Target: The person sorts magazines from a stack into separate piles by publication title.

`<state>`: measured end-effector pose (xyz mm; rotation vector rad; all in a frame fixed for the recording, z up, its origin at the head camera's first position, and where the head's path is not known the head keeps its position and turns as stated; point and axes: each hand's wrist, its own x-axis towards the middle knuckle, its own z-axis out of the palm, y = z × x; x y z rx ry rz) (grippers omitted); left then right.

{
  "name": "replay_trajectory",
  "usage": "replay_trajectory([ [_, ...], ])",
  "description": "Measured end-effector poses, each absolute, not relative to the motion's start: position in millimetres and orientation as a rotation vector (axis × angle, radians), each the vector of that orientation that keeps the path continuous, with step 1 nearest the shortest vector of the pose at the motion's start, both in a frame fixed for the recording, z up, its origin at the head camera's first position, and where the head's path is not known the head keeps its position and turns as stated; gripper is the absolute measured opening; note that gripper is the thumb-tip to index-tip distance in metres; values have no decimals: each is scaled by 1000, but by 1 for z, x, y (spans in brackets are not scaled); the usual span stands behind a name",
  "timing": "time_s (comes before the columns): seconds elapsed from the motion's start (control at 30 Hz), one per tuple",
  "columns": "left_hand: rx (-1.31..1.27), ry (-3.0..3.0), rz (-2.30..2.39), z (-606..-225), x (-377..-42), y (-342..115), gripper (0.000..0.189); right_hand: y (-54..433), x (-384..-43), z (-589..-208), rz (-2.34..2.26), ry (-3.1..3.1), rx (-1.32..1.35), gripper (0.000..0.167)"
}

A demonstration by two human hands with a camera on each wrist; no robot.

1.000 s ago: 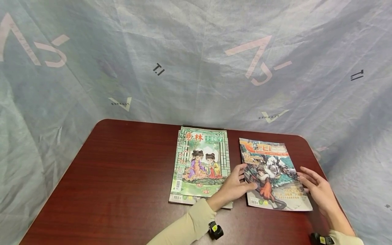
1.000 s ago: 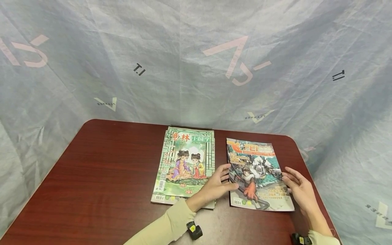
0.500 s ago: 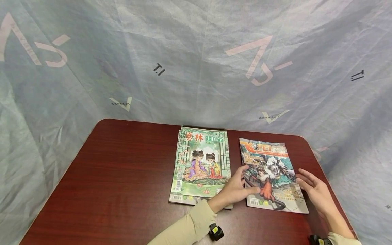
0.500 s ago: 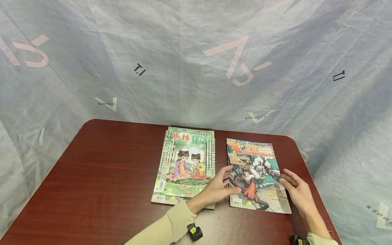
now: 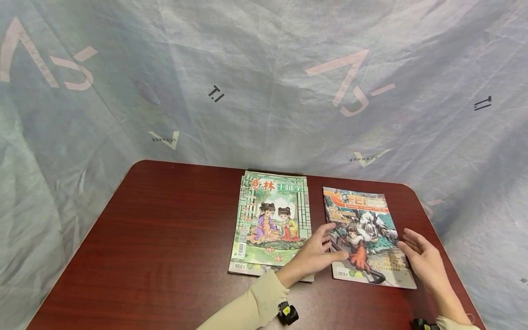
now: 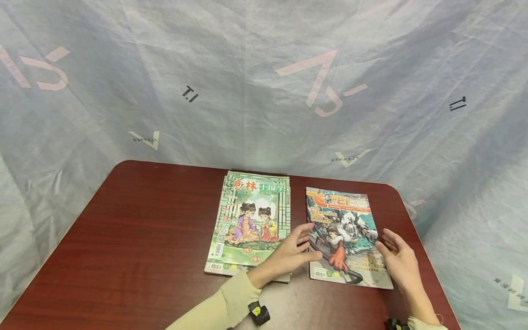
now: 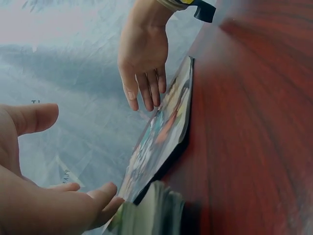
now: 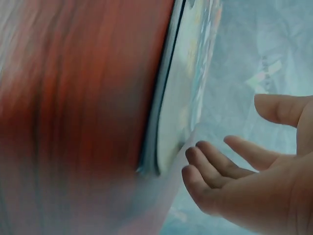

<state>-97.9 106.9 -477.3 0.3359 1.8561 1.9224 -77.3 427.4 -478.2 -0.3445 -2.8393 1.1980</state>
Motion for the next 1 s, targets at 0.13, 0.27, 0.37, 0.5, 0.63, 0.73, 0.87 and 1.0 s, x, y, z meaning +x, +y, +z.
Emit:
replay_trajectory([
  [0.13,361,1842,1955,-473,-101,95,74,415,-75,-475,1161,-2769,-317,58],
  [0.27,396,1861,1991,-467,-105,80,70,400,-74,-470,1179,-2700,-323,56],
  [0.37,421,1903,2011,-463,-109,67,68,388,-74,-465,1177,-2655,-322,54],
  [0.5,421,1938,2039,-462,-114,49,65,371,-76,-458,1190,-2594,-279,50],
  [0.63,400,1976,2061,-462,-118,30,63,353,-79,-452,1220,-2545,-226,47],
  [0.73,382,2039,2057,-463,-119,15,60,340,-81,-449,1246,-2527,-196,47],
  [0.87,359,2104,2066,-464,-122,-5,57,323,-84,-444,1275,-2530,-158,47],
  [1.0,345,2158,2103,-460,-127,-28,56,308,-87,-440,1314,-2519,-95,46],
])
